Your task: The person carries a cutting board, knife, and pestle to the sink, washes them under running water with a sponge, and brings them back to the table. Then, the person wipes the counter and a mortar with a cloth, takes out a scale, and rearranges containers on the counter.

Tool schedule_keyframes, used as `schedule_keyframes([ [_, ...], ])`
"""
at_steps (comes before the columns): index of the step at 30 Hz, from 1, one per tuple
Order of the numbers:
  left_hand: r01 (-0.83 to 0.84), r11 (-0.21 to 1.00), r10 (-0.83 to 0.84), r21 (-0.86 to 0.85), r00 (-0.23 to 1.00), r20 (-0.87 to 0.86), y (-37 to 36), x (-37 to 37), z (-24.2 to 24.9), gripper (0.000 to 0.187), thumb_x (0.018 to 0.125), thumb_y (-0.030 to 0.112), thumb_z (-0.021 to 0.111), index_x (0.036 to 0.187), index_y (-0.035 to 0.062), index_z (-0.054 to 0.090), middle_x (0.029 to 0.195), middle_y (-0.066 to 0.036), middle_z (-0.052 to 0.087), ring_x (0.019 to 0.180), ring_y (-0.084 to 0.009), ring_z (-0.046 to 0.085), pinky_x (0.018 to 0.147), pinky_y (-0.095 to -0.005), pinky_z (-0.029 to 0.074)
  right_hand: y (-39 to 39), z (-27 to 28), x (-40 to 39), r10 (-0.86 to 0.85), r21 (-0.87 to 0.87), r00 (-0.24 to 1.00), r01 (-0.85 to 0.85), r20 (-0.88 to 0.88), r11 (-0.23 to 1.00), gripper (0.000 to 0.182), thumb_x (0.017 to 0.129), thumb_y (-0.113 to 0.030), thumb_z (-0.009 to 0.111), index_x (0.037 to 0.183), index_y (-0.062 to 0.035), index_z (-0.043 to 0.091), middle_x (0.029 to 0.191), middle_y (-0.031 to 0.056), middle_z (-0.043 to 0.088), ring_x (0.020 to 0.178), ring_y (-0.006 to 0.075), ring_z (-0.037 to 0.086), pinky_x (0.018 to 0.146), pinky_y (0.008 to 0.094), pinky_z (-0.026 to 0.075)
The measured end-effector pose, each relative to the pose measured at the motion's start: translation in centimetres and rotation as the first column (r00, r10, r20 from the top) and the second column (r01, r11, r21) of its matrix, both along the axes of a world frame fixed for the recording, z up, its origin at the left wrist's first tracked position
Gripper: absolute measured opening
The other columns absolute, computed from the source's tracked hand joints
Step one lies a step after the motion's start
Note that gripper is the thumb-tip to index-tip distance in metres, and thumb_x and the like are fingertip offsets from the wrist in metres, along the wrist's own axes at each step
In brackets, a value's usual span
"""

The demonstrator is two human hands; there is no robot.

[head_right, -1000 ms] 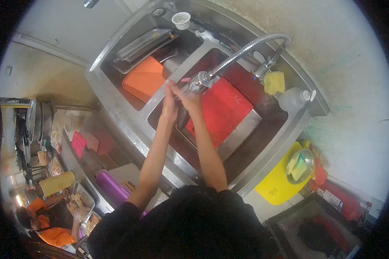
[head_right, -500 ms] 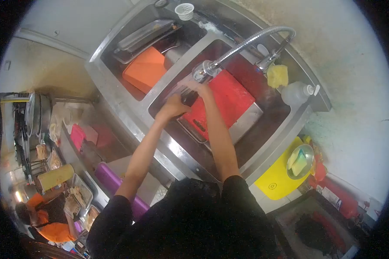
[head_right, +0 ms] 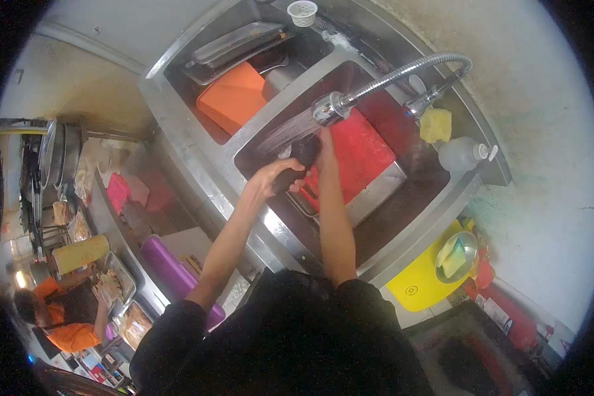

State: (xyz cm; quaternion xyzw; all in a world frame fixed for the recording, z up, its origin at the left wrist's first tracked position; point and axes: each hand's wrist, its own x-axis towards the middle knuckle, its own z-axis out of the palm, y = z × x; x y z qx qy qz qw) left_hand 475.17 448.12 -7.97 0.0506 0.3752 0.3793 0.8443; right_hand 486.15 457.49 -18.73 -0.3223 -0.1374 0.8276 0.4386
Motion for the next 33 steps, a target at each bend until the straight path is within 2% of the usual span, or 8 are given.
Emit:
schedule_keyframes([
  [5,-0.219,0.973,0.224,-0.068,0.972,0.067,-4.3,-0.2,7.4,0.030,0.077,0.014,0.053,0.102,0.0035,0.039,0.085,-0.012,0.047,0.055,-0.0127,0.042,0.037,-0.0200,0.033,-9.5,-6.2,0.4,0.057,-0.326,0.998,-0.045,0.028,0.944,0.040,0.078,-0.040,0.055,0.101,-0.0069,0.054,0.083,0.0065,0.058,0.068,0.0163,0.057,0.062,0.0314,0.049],
  [8,-0.194,0.960,0.280,-0.202,0.654,0.702,-5.9,-1.1,4.9,0.022,0.077,0.013,0.054,0.092,0.0083,0.039,0.079,-0.012,0.044,0.051,-0.0116,0.040,0.035,-0.0175,0.033,-11.8,-6.2,0.6,0.118,-0.300,0.990,-0.091,0.073,0.949,0.039,0.078,-0.039,0.055,0.100,-0.0067,0.054,0.083,0.0072,0.058,0.068,0.0173,0.057,0.062,0.0318,0.049],
  [10,-0.241,0.958,0.279,-0.155,0.662,0.695,-7.2,-1.6,5.5,0.024,0.076,0.013,0.055,0.092,0.0074,0.039,0.079,-0.011,0.043,0.052,-0.0115,0.040,0.035,-0.0170,0.032,-11.7,-5.4,0.0,0.158,-0.240,0.983,-0.132,0.093,0.962,0.039,0.078,-0.039,0.056,0.099,-0.0066,0.054,0.083,0.0077,0.058,0.068,0.0179,0.057,0.063,0.0320,0.049],
  [14,-0.318,0.947,0.270,0.043,0.863,0.428,-11.8,-3.6,7.5,0.030,0.072,0.013,0.058,0.093,0.0046,0.039,0.071,-0.010,0.048,0.051,-0.0115,0.043,0.035,-0.0208,0.034,-10.8,-2.6,-1.6,0.248,-0.122,0.956,-0.230,0.156,0.965,0.038,0.077,-0.038,0.056,0.098,-0.0064,0.055,0.082,0.0087,0.058,0.069,0.0191,0.057,0.063,0.0325,0.049],
  [15,-0.311,0.933,0.296,0.183,0.949,0.107,-13.9,-4.3,9.4,0.037,0.070,0.015,0.060,0.099,0.0038,0.039,0.078,-0.010,0.048,0.056,-0.0124,0.045,0.041,-0.0221,0.037,-10.6,-2.3,-1.8,0.268,-0.093,0.945,-0.255,0.187,0.962,0.038,0.077,-0.038,0.056,0.098,-0.0063,0.055,0.082,0.0090,0.058,0.069,0.0195,0.057,0.063,0.0326,0.049],
  [18,-0.143,0.781,0.596,0.608,0.463,-0.656,-20.2,-5.4,7.6,0.060,0.062,0.018,0.068,0.112,0.0021,0.039,0.089,-0.012,0.054,0.087,-0.0194,0.052,0.073,-0.0296,0.043,-11.0,-1.7,-1.7,0.355,-0.026,0.862,-0.371,0.362,0.928,0.038,0.077,-0.038,0.056,0.097,-0.0061,0.055,0.082,0.0097,0.059,0.070,0.0204,0.058,0.063,0.0330,0.049],
  [28,-0.569,0.718,0.181,0.401,-0.404,-0.897,-54.8,-3.8,3.7,0.066,0.060,0.027,0.073,0.116,0.0089,0.044,0.109,-0.012,0.054,0.099,-0.0267,0.053,0.083,-0.0336,0.042,-13.8,-1.1,6.7,0.275,-0.110,0.054,-0.830,0.960,0.546,0.036,0.076,-0.037,0.057,0.094,-0.0055,0.056,0.082,0.0122,0.059,0.072,0.0235,0.058,0.064,0.0343,0.048],
  [33,-0.726,0.639,-0.118,0.255,-0.420,-0.900,-66.4,0.2,1.8,0.066,0.060,0.034,0.074,0.112,0.0066,0.044,0.099,-0.015,0.057,0.090,-0.0317,0.056,0.075,-0.0360,0.045,-12.5,-1.2,7.6,0.084,-0.165,-0.143,-0.897,0.986,0.411,0.036,0.076,-0.036,0.057,0.093,-0.0052,0.057,0.081,0.0134,0.060,0.073,0.0251,0.059,0.065,0.0349,0.048],
])
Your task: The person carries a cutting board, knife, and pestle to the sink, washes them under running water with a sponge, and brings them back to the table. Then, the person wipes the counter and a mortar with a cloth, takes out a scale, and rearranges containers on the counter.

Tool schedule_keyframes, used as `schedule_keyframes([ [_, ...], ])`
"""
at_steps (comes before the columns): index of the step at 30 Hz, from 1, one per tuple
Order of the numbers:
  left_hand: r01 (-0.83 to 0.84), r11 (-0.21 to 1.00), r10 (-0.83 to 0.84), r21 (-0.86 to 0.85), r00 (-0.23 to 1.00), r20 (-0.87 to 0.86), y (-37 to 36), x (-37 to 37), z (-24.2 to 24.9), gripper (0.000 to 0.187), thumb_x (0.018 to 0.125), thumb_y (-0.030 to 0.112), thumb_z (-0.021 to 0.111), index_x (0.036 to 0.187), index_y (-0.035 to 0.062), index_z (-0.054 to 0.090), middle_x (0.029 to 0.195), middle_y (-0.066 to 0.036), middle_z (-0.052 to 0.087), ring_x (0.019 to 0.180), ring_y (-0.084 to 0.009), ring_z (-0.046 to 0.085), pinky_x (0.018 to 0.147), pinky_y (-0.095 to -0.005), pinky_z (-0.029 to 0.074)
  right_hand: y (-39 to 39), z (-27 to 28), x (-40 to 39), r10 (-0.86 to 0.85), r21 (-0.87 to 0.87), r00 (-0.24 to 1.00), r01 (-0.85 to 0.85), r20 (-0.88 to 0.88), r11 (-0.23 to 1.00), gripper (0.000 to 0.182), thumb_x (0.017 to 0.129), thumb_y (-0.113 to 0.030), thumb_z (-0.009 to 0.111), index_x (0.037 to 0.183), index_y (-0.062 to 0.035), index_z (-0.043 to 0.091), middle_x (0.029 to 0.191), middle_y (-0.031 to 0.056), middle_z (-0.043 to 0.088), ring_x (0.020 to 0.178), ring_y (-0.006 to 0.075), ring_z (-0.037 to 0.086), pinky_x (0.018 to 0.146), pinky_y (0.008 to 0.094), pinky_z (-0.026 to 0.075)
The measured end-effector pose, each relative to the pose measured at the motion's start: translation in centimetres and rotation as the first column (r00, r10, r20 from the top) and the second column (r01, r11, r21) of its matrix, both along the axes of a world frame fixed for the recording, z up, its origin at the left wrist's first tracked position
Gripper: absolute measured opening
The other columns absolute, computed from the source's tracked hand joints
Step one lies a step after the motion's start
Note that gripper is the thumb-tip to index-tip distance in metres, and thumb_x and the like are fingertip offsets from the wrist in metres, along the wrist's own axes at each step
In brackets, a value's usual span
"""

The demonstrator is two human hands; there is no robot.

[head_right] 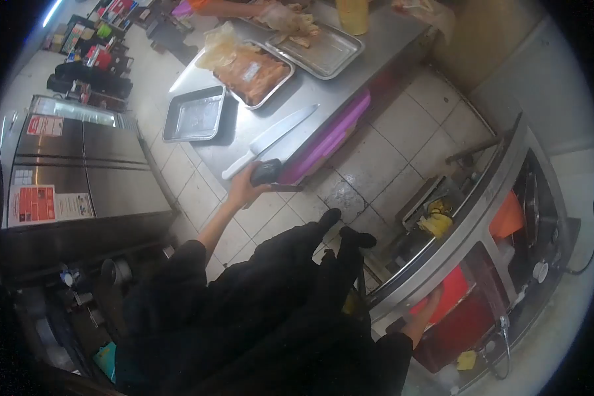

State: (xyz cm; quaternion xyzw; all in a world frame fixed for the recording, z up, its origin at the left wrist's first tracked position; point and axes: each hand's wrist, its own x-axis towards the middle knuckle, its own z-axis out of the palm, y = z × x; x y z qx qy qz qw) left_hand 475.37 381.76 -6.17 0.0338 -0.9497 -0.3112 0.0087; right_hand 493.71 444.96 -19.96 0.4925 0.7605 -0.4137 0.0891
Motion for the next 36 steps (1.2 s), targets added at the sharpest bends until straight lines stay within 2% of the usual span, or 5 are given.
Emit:
schedule_keyframes([
  [13,-0.261,0.932,0.251,-0.251,0.965,-0.072,-2.4,0.9,-3.1,0.058,0.065,0.036,0.068,0.105,0.0016,0.045,0.096,-0.017,0.052,0.088,-0.0333,0.049,0.072,-0.0401,0.041,5.1,-0.7,0.2,0.193,0.599,0.883,-0.438,0.428,0.671,0.034,0.074,-0.035,0.058,0.089,-0.0044,0.058,0.081,0.0166,0.060,0.075,0.0291,0.060,0.066,0.0366,0.048],
  [23,-0.417,0.765,0.212,-0.490,0.882,-0.421,1.1,0.9,-1.5,0.054,0.074,0.030,0.060,0.116,0.0019,0.041,0.112,-0.015,0.043,0.101,-0.0307,0.041,0.080,-0.0413,0.034,3.1,8.9,4.9,-0.142,0.856,0.974,-0.079,0.174,0.511,0.025,0.073,-0.026,0.057,0.082,-0.0027,0.060,0.072,0.0165,0.060,0.066,0.0334,0.059,0.056,0.0434,0.045],
  [27,0.183,0.961,-0.143,0.205,0.971,-0.194,15.7,-1.7,-0.7,0.029,0.081,0.017,0.055,0.102,-0.0013,0.049,0.090,-0.016,0.053,0.085,-0.0283,0.051,0.075,-0.0361,0.040,1.5,8.3,7.0,-0.178,0.923,0.978,0.170,-0.113,0.346,0.026,0.074,-0.031,0.055,0.069,-0.0052,0.059,0.056,0.0150,0.056,0.051,0.0312,0.055,0.047,0.0428,0.040],
  [30,0.485,0.516,-0.753,0.706,0.649,0.104,33.2,-0.6,2.8,0.033,0.085,0.024,0.049,0.107,0.0002,0.047,0.101,-0.013,0.055,0.090,-0.0200,0.054,0.078,-0.0301,0.042,-1.9,13.1,1.4,-0.372,0.862,0.917,0.300,-0.144,0.407,0.018,0.074,-0.027,0.055,0.077,-0.0093,0.057,0.062,0.0162,0.057,0.060,0.0348,0.057,0.053,0.0463,0.044],
  [36,0.250,0.336,-0.938,0.908,0.173,0.300,59.0,5.3,1.0,0.069,0.076,0.048,0.056,0.121,0.0037,0.030,0.111,-0.014,0.042,0.101,-0.0216,0.044,0.079,-0.0346,0.041,-2.5,16.0,-6.2,-0.420,0.597,0.854,0.517,-0.309,0.613,0.020,0.076,-0.020,0.051,0.086,-0.0030,0.056,0.074,0.0184,0.059,0.068,0.0351,0.058,0.060,0.0449,0.043],
])
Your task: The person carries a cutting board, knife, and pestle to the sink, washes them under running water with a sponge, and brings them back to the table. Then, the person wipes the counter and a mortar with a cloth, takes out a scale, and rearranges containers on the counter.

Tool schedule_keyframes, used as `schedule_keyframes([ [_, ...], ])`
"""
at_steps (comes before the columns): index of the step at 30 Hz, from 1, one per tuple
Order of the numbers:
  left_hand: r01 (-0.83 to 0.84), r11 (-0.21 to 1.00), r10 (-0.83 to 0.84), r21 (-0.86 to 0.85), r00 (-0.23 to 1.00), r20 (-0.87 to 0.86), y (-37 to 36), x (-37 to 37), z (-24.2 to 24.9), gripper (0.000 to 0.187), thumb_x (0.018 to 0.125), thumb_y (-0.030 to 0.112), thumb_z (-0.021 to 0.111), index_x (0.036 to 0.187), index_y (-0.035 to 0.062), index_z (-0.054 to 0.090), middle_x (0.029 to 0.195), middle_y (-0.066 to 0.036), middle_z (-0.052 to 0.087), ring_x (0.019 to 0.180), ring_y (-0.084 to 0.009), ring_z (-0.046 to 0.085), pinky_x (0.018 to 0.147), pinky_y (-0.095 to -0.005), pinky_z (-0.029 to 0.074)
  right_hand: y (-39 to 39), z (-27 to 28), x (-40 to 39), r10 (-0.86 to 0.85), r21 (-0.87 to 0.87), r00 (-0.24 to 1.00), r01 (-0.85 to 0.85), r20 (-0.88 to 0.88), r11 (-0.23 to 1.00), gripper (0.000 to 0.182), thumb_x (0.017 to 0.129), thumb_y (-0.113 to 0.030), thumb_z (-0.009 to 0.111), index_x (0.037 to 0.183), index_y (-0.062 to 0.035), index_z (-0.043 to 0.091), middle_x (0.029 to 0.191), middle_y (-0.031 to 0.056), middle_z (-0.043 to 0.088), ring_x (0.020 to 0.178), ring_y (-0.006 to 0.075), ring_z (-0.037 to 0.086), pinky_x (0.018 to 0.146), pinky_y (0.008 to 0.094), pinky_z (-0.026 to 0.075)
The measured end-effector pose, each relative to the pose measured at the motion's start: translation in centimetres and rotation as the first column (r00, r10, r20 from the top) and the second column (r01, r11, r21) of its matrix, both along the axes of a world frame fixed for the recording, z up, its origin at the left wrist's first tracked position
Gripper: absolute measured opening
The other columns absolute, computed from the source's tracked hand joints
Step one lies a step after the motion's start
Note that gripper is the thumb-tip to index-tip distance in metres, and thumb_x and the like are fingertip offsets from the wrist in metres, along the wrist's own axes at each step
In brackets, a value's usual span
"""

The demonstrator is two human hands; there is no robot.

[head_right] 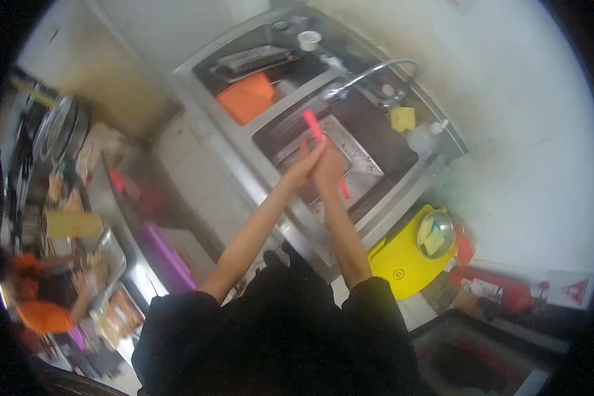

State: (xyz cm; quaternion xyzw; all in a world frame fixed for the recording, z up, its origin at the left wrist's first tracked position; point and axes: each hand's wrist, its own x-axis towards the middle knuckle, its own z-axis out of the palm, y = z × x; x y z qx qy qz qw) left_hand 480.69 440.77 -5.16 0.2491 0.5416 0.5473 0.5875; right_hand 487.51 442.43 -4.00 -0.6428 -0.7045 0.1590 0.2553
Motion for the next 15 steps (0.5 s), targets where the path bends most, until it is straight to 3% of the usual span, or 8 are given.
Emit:
schedule_keyframes([
  [1,-0.046,0.998,0.045,0.038,0.999,0.025,2.2,0.5,-1.0,0.060,0.077,0.046,0.056,0.116,0.0035,0.040,0.101,-0.011,0.050,0.092,-0.0200,0.051,0.075,-0.0357,0.043,0.0,0.0,-0.4,0.064,-0.089,0.996,-0.069,-0.066,0.994,0.021,0.075,-0.020,0.052,0.087,-0.0028,0.056,0.077,0.0189,0.059,0.071,0.0354,0.057,0.062,0.0446,0.044],
  [4,-0.014,0.991,0.019,-0.132,0.999,0.034,3.8,-1.9,-3.0,0.032,0.079,0.028,0.054,0.095,0.0009,0.051,0.080,-0.007,0.056,0.072,-0.0173,0.057,0.055,-0.0296,0.046,1.9,-0.9,0.8,0.415,-0.019,0.909,-0.415,0.040,0.910,0.027,0.073,-0.020,0.056,0.089,0.0006,0.055,0.085,0.0219,0.058,0.081,0.0379,0.055,0.070,0.0436,0.043],
  [5,0.030,0.987,-0.031,-0.159,0.999,-0.009,4.0,-2.9,-3.2,0.023,0.080,0.021,0.052,0.089,-0.0001,0.053,0.074,-0.006,0.056,0.067,-0.0164,0.057,0.049,-0.0278,0.046,3.3,-0.3,1.7,0.414,-0.076,0.906,-0.421,-0.093,0.904,0.029,0.072,-0.020,0.058,0.090,0.0021,0.054,0.086,0.0223,0.058,0.083,0.0380,0.054,0.072,0.0431,0.043],
  [7,-0.071,0.975,0.040,-0.212,0.989,-0.143,4.1,-3.4,-2.8,0.019,0.080,0.016,0.048,0.088,-0.0011,0.053,0.072,-0.006,0.056,0.065,-0.0164,0.057,0.048,-0.0284,0.048,7.4,1.5,3.8,0.382,-0.183,0.857,-0.461,-0.347,0.868,0.033,0.071,-0.020,0.061,0.092,0.0051,0.053,0.090,0.0231,0.057,0.087,0.0381,0.053,0.076,0.0420,0.042],
  [8,-0.125,0.964,0.075,-0.235,0.974,-0.212,4.1,-3.8,-2.7,0.017,0.080,0.013,0.047,0.087,-0.0015,0.053,0.071,-0.006,0.056,0.065,-0.0164,0.058,0.047,-0.0287,0.048,9.9,2.4,3.5,0.253,0.017,0.876,-0.270,-0.412,0.963,0.034,0.072,-0.023,0.061,0.090,0.0051,0.054,0.089,0.0209,0.058,0.086,0.0336,0.055,0.075,0.0399,0.042],
  [9,-0.100,0.965,0.033,-0.242,0.963,-0.267,3.7,-4.7,-4.3,0.016,0.081,0.011,0.045,0.087,-0.0014,0.053,0.071,-0.006,0.057,0.064,-0.0166,0.058,0.047,-0.0295,0.049,12.0,3.2,3.4,0.125,0.181,0.860,-0.039,-0.494,0.983,0.035,0.073,-0.025,0.062,0.089,0.0050,0.054,0.089,0.0187,0.058,0.085,0.0291,0.056,0.074,0.0379,0.043],
  [11,-0.032,0.975,-0.052,-0.221,0.931,-0.361,5.1,-6.8,-8.2,0.016,0.081,0.009,0.043,0.088,-0.0012,0.054,0.072,-0.006,0.057,0.062,-0.0170,0.058,0.048,-0.0311,0.052,14.8,5.6,1.4,0.016,-0.051,0.419,-0.148,-0.908,0.988,0.032,0.076,-0.030,0.061,0.081,0.0015,0.058,0.079,0.0103,0.060,0.079,0.0170,0.057,0.069,0.0310,0.044],
  [15,-0.073,0.974,0.025,-0.216,0.976,-0.217,5.9,-7.5,-6.1,0.015,0.082,0.009,0.046,0.090,0.0014,0.054,0.073,-0.006,0.057,0.057,-0.0158,0.057,0.048,-0.0308,0.052,18.4,3.2,1.2,0.200,-0.102,0.494,-0.518,-0.846,0.849,0.025,0.081,-0.027,0.055,0.075,-0.0040,0.061,0.076,0.0031,0.060,0.072,0.0096,0.054,0.064,0.0243,0.041],
])
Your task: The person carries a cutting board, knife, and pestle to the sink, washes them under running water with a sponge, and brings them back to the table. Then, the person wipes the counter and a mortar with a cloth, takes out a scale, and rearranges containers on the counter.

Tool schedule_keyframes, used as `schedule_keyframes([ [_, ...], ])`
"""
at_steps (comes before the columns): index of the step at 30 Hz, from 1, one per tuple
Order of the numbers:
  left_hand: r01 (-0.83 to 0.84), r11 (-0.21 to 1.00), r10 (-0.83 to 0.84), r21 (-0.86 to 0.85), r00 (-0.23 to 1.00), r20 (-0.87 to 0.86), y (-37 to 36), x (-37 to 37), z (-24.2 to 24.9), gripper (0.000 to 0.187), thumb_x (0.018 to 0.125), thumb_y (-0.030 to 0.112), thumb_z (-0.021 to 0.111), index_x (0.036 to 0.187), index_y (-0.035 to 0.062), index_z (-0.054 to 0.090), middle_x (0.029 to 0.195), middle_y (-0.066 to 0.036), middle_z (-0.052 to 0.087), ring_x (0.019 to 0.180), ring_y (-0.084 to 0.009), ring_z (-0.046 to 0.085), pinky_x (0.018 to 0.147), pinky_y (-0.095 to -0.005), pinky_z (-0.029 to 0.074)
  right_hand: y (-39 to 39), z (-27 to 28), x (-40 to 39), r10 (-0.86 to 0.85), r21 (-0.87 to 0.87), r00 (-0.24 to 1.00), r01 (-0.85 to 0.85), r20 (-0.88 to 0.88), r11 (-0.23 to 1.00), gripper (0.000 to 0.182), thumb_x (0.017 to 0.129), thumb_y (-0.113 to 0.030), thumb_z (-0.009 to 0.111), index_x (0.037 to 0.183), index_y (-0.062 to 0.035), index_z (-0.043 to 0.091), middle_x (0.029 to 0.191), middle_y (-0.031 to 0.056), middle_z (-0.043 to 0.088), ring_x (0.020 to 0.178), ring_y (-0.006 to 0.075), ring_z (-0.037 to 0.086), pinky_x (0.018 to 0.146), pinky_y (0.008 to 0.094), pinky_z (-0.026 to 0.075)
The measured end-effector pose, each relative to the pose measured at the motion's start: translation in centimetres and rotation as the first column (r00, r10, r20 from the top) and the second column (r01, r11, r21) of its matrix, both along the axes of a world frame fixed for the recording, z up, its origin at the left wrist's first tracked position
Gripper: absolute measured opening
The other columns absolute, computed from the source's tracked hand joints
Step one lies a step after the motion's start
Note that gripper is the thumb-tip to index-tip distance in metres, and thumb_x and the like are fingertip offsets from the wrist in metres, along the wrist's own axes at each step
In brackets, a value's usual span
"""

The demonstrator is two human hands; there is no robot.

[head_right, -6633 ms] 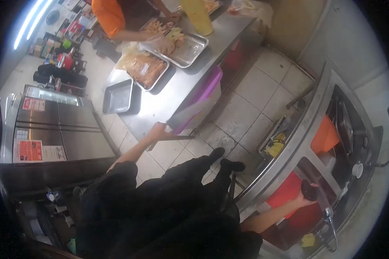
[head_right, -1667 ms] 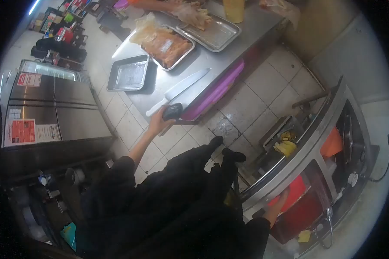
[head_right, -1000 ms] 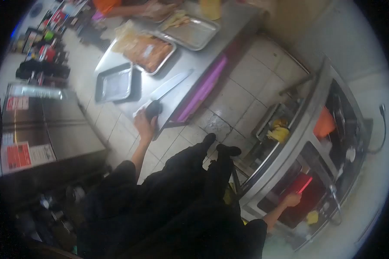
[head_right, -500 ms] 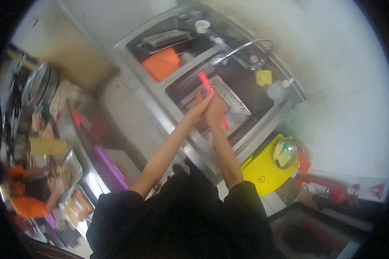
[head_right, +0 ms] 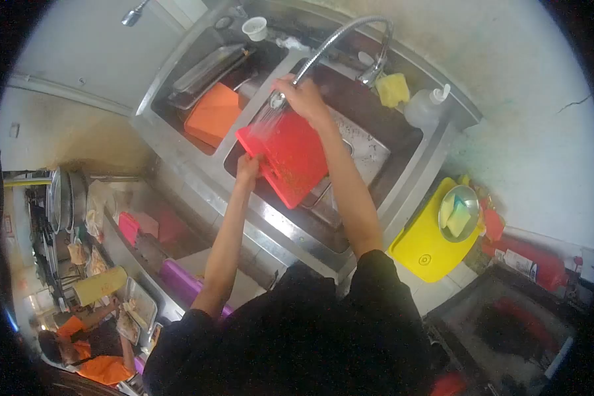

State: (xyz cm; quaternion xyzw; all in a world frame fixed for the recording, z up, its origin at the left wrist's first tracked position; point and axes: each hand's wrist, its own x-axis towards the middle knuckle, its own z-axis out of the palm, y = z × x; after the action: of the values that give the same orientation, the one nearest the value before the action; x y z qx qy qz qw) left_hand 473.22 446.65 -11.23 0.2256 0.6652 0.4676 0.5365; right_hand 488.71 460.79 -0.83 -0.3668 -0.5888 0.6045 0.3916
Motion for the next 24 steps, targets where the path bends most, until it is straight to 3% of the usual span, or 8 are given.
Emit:
schedule_keyframes([
  [1,-0.060,0.998,0.061,0.024,0.997,-0.048,0.4,0.1,-0.3,0.013,0.082,0.010,0.050,0.083,-0.0007,0.057,0.062,-0.006,0.057,0.043,-0.0134,0.052,0.040,-0.0267,0.043,-0.6,1.0,1.0,0.065,-0.045,0.998,-0.065,0.017,0.997,0.024,0.081,-0.027,0.054,0.076,-0.0039,0.061,0.075,0.0031,0.060,0.072,0.0097,0.054,0.064,0.0240,0.042],
  [4,0.013,1.000,-0.017,-0.023,0.981,-0.192,1.0,-0.1,-0.3,0.013,0.083,0.011,0.049,0.085,-0.0005,0.056,0.063,-0.007,0.057,0.043,-0.0157,0.053,0.039,-0.0272,0.045,-1.3,-0.1,4.1,0.131,-0.057,0.973,-0.122,0.191,0.991,0.025,0.081,-0.026,0.053,0.078,-0.0036,0.062,0.073,0.0025,0.061,0.069,0.0098,0.055,0.066,0.0236,0.042],
  [6,-0.083,0.997,0.083,0.006,0.995,-0.059,1.5,0.7,0.1,0.016,0.083,0.015,0.051,0.086,0.0003,0.056,0.066,-0.006,0.056,0.047,-0.0141,0.053,0.039,-0.0271,0.044,-1.5,0.8,5.8,0.152,-0.042,0.912,-0.147,0.382,0.988,0.025,0.081,-0.027,0.053,0.078,-0.0034,0.062,0.073,0.0028,0.061,0.069,0.0102,0.055,0.065,0.0241,0.043],
  [10,-0.058,0.998,0.053,-0.021,0.983,-0.174,2.3,0.3,-1.6,0.019,0.084,0.018,0.052,0.088,0.0001,0.055,0.072,-0.005,0.056,0.056,-0.0141,0.056,0.044,-0.0292,0.049,-0.3,0.1,3.7,0.104,0.078,0.957,-0.129,0.270,0.989,0.026,0.080,-0.027,0.053,0.078,-0.0023,0.062,0.072,0.0037,0.061,0.069,0.0106,0.055,0.065,0.0256,0.043],
  [14,-0.088,0.995,0.083,-0.039,0.990,-0.116,2.8,0.6,-1.3,0.019,0.084,0.017,0.053,0.089,-0.0001,0.054,0.073,-0.005,0.056,0.055,-0.0132,0.055,0.044,-0.0282,0.048,0.4,1.9,3.7,0.195,-0.081,0.877,-0.178,0.440,0.981,0.031,0.079,-0.032,0.054,0.078,-0.0026,0.063,0.071,0.0054,0.062,0.070,0.0125,0.056,0.065,0.0263,0.043],
  [17,-0.064,0.997,0.057,-0.038,0.986,-0.155,3.0,0.9,-0.7,0.016,0.083,0.015,0.053,0.091,0.0009,0.053,0.073,-0.004,0.056,0.054,-0.0123,0.053,0.049,-0.0270,0.049,-0.5,1.1,4.8,0.127,-0.006,0.871,-0.141,0.474,0.990,0.031,0.078,-0.033,0.055,0.078,-0.0027,0.063,0.072,0.0061,0.062,0.069,0.0127,0.057,0.065,0.0265,0.044],
  [20,-0.145,0.961,0.166,0.233,0.984,-0.070,2.6,2.6,-0.4,0.012,0.084,0.011,0.052,0.089,0.0008,0.051,0.071,-0.004,0.054,0.055,-0.0099,0.051,0.050,-0.0244,0.044,-0.5,1.1,4.6,0.205,-0.027,0.904,-0.210,0.376,0.977,0.031,0.077,-0.033,0.056,0.079,-0.0030,0.063,0.072,0.0069,0.062,0.069,0.0140,0.057,0.064,0.0279,0.044],
  [24,-0.114,0.927,0.168,0.356,0.978,-0.122,2.4,3.6,-0.3,0.011,0.085,0.009,0.048,0.094,0.0019,0.049,0.078,-0.005,0.054,0.059,-0.0100,0.051,0.053,-0.0243,0.044,-0.8,1.4,5.2,0.248,-0.022,0.882,-0.261,0.400,0.965,0.030,0.077,-0.033,0.056,0.080,-0.0038,0.064,0.072,0.0071,0.062,0.070,0.0152,0.058,0.065,0.0290,0.044],
])
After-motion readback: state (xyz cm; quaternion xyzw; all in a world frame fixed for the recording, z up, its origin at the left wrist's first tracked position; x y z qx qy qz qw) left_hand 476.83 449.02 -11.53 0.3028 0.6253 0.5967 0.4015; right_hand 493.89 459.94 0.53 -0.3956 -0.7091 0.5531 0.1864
